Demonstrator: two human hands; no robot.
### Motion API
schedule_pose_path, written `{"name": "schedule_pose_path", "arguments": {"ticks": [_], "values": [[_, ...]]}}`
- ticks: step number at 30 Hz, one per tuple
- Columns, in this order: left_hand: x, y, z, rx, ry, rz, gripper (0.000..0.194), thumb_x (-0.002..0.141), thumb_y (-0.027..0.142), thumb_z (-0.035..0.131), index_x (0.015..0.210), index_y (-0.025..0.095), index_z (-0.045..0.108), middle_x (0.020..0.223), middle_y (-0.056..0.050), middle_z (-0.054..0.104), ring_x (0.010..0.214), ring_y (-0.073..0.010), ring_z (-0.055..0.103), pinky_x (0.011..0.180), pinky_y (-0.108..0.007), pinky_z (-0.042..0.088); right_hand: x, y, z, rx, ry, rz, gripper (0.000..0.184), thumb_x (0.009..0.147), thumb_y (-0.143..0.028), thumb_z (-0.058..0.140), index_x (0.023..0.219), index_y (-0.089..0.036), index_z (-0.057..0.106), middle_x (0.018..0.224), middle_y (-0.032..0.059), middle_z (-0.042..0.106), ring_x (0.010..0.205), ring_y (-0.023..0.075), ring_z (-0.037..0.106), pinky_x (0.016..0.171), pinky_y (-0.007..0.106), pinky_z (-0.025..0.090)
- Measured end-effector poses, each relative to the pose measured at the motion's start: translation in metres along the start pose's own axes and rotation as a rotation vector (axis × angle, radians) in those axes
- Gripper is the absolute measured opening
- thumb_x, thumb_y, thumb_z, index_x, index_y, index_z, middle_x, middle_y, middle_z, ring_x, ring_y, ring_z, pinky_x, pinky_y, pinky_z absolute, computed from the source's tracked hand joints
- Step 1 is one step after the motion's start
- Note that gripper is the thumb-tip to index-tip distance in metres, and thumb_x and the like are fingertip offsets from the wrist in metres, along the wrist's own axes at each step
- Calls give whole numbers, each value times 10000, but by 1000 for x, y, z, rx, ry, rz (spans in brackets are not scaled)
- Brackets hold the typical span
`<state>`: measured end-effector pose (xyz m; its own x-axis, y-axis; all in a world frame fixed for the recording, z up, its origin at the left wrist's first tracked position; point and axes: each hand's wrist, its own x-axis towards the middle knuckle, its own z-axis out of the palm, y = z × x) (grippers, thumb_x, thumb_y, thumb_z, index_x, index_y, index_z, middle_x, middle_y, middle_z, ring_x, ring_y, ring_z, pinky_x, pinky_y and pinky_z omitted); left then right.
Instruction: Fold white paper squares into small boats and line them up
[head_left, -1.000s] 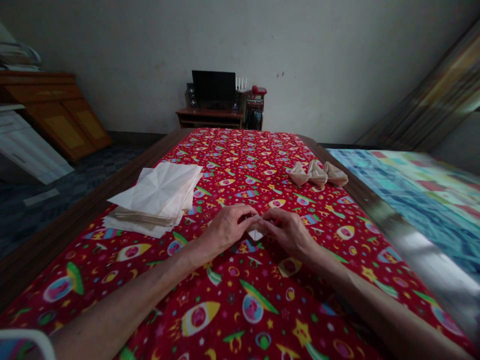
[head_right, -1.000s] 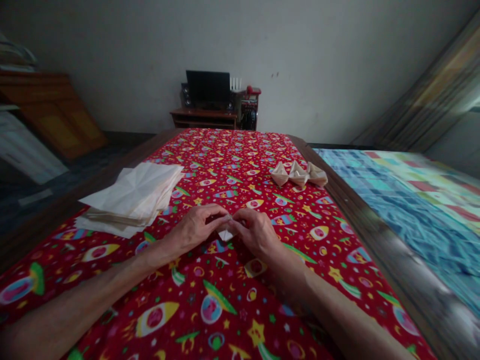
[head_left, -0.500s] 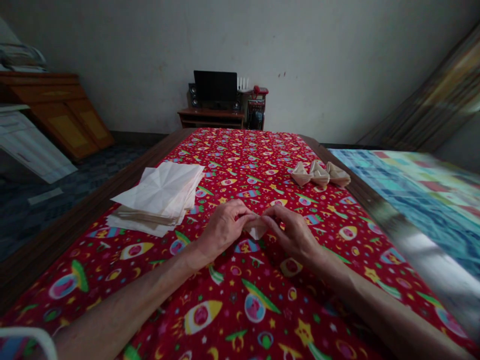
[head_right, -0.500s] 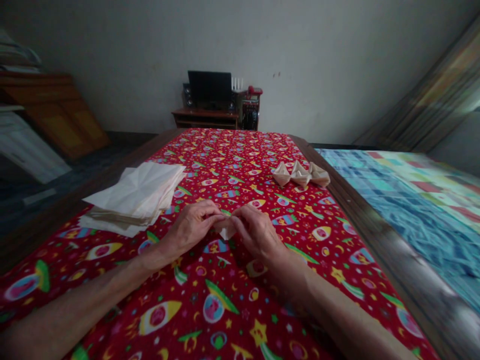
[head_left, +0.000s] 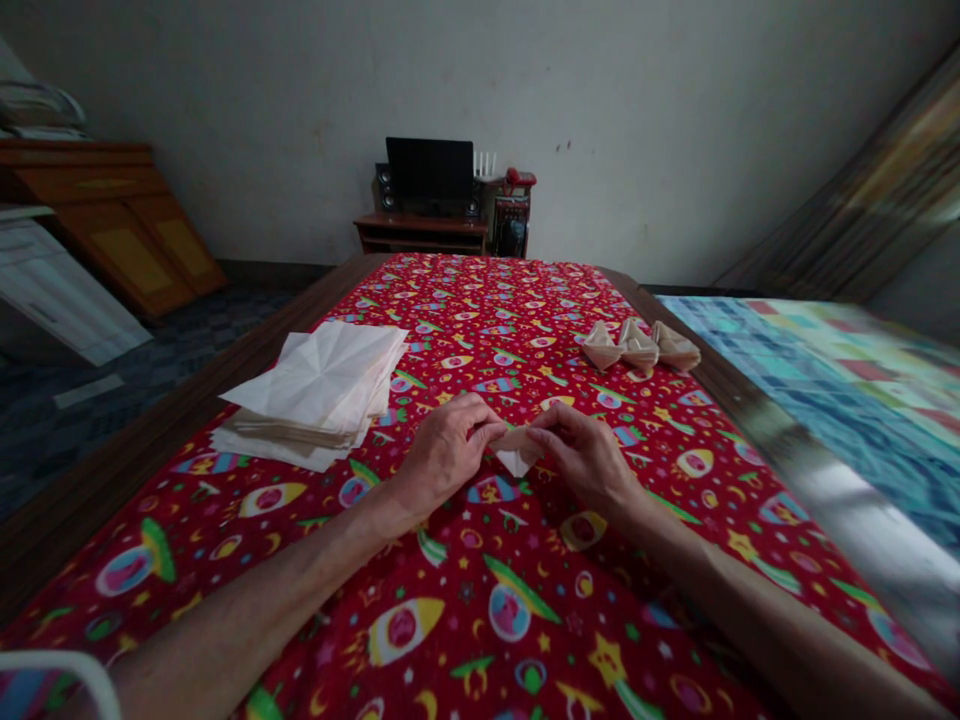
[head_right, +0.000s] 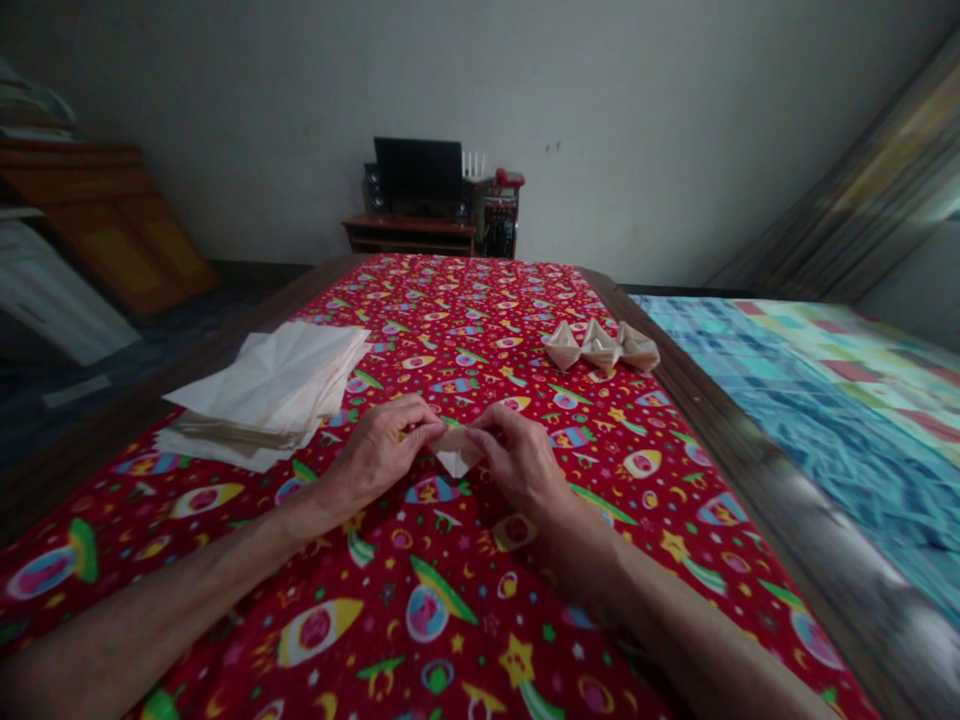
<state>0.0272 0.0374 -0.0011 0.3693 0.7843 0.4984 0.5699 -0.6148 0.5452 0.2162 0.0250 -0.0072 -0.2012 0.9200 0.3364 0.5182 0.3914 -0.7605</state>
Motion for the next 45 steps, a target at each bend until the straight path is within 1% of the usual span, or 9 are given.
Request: {"name": "schedule_pose_path", "arguments": {"ticks": [5,14,19,25,31,35,39,43,45], "values": [[-1,0,2,-91,2,28,98,862,250,588,833,169,637,847,-28,642,778,-135,602,710,-226,460,0,-3,0,16,-32,4,117,833,-261,549,750,-189,591,686,6,631,626,137,571,580,239,424],[1,7,1,-105,26,5,142,853,204,573,719,178,612,754,-12,621,720,-135,584,681,-230,452,-2,-4,0,46,-45,9,130,851,-286,518,771,-192,560,683,-1,597,622,132,542,571,238,410],[3,1,-4,-81,141,-38,185,870,219,521,699,168,570,690,-2,583,659,-125,550,637,-229,427,1,-1,0,78,44,29,151,878,-296,453,779,-193,501,657,-17,518,587,113,469,537,224,367],[4,-21,-9,25,224,-81,195,877,260,459,717,176,531,702,-14,570,683,-145,547,668,-251,428,6,9,-4,31,164,47,160,883,-308,425,765,-206,456,647,-21,488,591,124,454,553,241,356],[0,-35,-10,79,176,-134,175,872,260,434,734,185,511,678,-12,573,670,-153,553,650,-253,419,5,15,-6,-74,176,74,129,882,-280,396,770,-222,425,637,-22,499,589,136,458,558,247,353],[-1,-39,-7,73,75,-125,181,876,241,420,751,175,533,693,-22,603,679,-157,576,653,-258,429,4,15,-5,-115,201,59,121,880,-273,372,775,-228,411,644,-13,518,600,147,477,560,249,366],[-3,-35,-5,32,17,-68,174,883,234,421,882,164,580,861,-59,661,805,-178,620,723,-276,469,1,15,-5,-187,209,-52,78,875,-250,383,808,-227,414,675,-3,540,590,148,495,549,251,369],[-5,-25,-5,-7,-12,65,231,878,215,454,1053,138,584,1087,-105,637,1036,-201,587,917,-312,447,-4,15,-3,-258,150,-196,63,889,-186,367,848,-225,397,703,6,545,578,138,506,532,240,367],[-5,-21,-5,-56,-58,54,254,875,253,492,1077,141,597,1113,-104,637,1054,-209,588,934,-319,448,-6,14,-2,-281,126,-243,76,895,-166,358,855,-224,387,697,5,537,561,131,503,518,233,362]]}}
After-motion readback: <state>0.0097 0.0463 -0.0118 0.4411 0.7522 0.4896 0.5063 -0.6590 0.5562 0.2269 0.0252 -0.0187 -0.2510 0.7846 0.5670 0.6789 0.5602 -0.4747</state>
